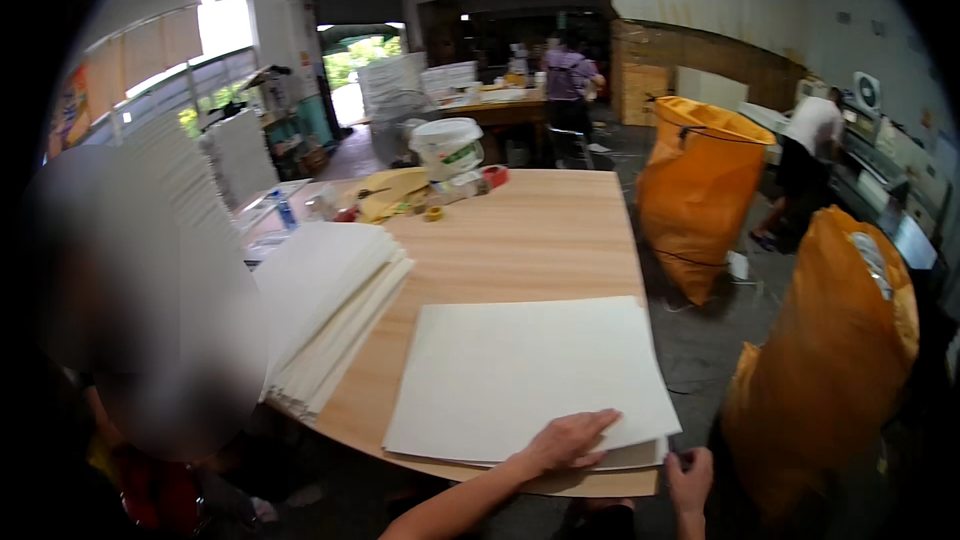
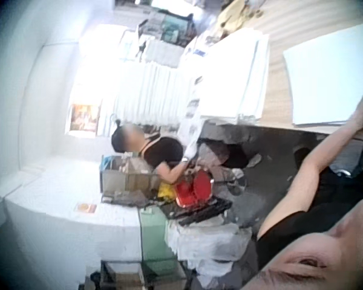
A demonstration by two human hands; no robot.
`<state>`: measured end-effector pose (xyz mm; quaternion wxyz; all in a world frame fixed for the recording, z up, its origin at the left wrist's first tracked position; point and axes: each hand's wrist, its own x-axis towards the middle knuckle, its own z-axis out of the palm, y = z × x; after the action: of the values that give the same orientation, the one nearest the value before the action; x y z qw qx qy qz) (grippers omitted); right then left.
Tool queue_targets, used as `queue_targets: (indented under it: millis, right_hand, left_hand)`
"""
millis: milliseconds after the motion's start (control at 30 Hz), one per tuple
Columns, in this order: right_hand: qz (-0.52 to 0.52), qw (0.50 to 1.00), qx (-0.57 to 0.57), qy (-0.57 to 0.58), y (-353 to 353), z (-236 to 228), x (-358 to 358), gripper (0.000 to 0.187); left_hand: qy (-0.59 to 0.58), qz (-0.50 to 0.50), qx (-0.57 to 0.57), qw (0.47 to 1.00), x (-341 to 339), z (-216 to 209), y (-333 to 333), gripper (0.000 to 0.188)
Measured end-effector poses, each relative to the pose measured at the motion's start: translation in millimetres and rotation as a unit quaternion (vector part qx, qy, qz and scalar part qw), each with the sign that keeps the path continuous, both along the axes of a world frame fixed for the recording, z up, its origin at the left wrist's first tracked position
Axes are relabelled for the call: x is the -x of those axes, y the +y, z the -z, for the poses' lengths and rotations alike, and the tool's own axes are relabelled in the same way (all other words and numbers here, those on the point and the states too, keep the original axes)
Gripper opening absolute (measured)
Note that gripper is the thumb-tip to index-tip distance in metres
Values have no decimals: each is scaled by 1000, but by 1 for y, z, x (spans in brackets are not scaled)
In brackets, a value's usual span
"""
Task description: The person separates individual sheets of white cardstock from a stack by hand and places them into a new pile on a wooden table.
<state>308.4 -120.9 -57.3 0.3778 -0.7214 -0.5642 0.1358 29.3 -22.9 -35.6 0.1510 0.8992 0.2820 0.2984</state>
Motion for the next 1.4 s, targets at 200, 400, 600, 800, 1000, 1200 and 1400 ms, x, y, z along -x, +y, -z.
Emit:
queue_targets:
  millis: [200, 400, 600, 800, 1000, 1200, 1400]
  right_hand:
    - [-101, 989, 83, 70, 30, -63, 10, 46]
    - [-28, 970, -4, 242, 47, -44, 45, 45]
    - [-76, 977, -31, 197, 64, -42, 52, 35]
    - [-122, 855, 52, 501, 63, -76, 53, 27]
    - [-138, 862, 59, 484, 66, -79, 50, 30]
    - [-179, 886, 93, 417, 66, -81, 35, 33]
    - [-191, 898, 95, 385, 62, -75, 26, 43]
  left_hand:
    - [-34, -30, -19, 999, 9, -11, -5, 78]
    - [-82, -33, 61, 994, -6, -20, -4, 44]
    - [-90, -36, 81, 992, 0, -14, -3, 38]
    - [-84, -3, 88, 993, 5, -20, 3, 49]
    - [-81, -10, 84, 993, 3, -25, 1, 58]
    - [-93, 4, 131, 987, 1, -36, 0, 55]
    - [-47, 12, 133, 990, 2, -42, 3, 52]
